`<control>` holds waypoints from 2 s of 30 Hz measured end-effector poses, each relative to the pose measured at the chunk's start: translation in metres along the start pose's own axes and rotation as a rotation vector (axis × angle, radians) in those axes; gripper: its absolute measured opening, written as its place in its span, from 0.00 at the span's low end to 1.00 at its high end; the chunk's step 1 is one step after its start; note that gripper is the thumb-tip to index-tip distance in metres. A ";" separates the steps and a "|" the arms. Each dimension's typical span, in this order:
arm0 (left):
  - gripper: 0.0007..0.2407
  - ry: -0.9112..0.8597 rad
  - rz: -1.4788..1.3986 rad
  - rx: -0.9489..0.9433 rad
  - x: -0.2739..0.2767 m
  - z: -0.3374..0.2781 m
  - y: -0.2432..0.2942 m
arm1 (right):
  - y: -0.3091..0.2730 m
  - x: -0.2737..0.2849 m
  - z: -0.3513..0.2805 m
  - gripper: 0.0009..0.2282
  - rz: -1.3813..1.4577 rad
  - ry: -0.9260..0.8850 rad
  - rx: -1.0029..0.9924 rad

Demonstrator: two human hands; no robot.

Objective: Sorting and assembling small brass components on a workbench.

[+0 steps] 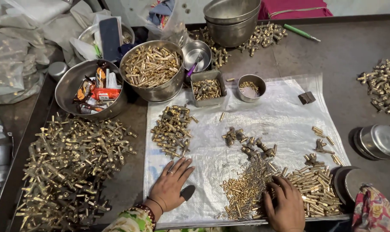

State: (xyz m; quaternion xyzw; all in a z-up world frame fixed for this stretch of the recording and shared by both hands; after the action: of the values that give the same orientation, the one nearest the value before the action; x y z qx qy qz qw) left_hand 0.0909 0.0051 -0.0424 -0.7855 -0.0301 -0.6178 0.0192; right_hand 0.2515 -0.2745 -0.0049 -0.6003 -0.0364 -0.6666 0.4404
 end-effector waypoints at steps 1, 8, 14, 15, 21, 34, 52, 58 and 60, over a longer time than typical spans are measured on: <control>0.33 0.003 0.000 -0.001 -0.001 -0.001 0.001 | 0.000 0.000 -0.001 0.16 -0.002 0.002 0.001; 0.32 -0.037 -0.008 -0.010 -0.001 0.000 0.002 | 0.006 -0.001 -0.002 0.19 0.002 0.012 -0.025; 0.30 0.014 -0.025 -0.010 -0.003 0.001 0.003 | 0.004 0.002 -0.002 0.20 0.060 0.015 -0.029; 0.31 0.040 -0.031 -0.003 -0.003 0.001 0.003 | 0.003 0.003 0.000 0.19 0.080 0.014 -0.022; 0.23 0.338 -0.466 0.250 0.013 0.002 -0.013 | 0.037 -0.006 -0.004 0.22 0.125 0.072 -0.049; 0.13 0.253 -1.681 0.372 -0.022 0.096 -0.027 | 0.028 -0.041 0.145 0.16 -0.035 -0.131 -0.103; 0.09 -0.097 -1.783 0.309 -0.069 0.076 0.068 | 0.029 -0.048 0.167 0.09 -0.127 -0.200 -0.156; 0.16 -0.091 -1.844 0.281 -0.091 0.078 0.079 | -0.017 -0.061 0.083 0.08 0.980 -0.152 -0.455; 0.17 0.102 -1.731 0.173 -0.076 0.079 0.077 | -0.052 -0.055 0.065 0.07 1.126 -0.145 -0.325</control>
State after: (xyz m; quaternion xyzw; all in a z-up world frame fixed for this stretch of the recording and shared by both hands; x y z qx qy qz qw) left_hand 0.1552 -0.0682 -0.1340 -0.4538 -0.6625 -0.4451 -0.3963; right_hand 0.2627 -0.1757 -0.0074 -0.6309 0.3604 -0.2847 0.6253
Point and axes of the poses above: each hand's wrist, its own z-axis towards the middle knuckle, its own x-axis out of the back of the hand, y = z × x, the point moved 10 cm from there along z, towards the middle knuckle, and after that the axes turned 13 degrees about z, right-handed, at the moved point
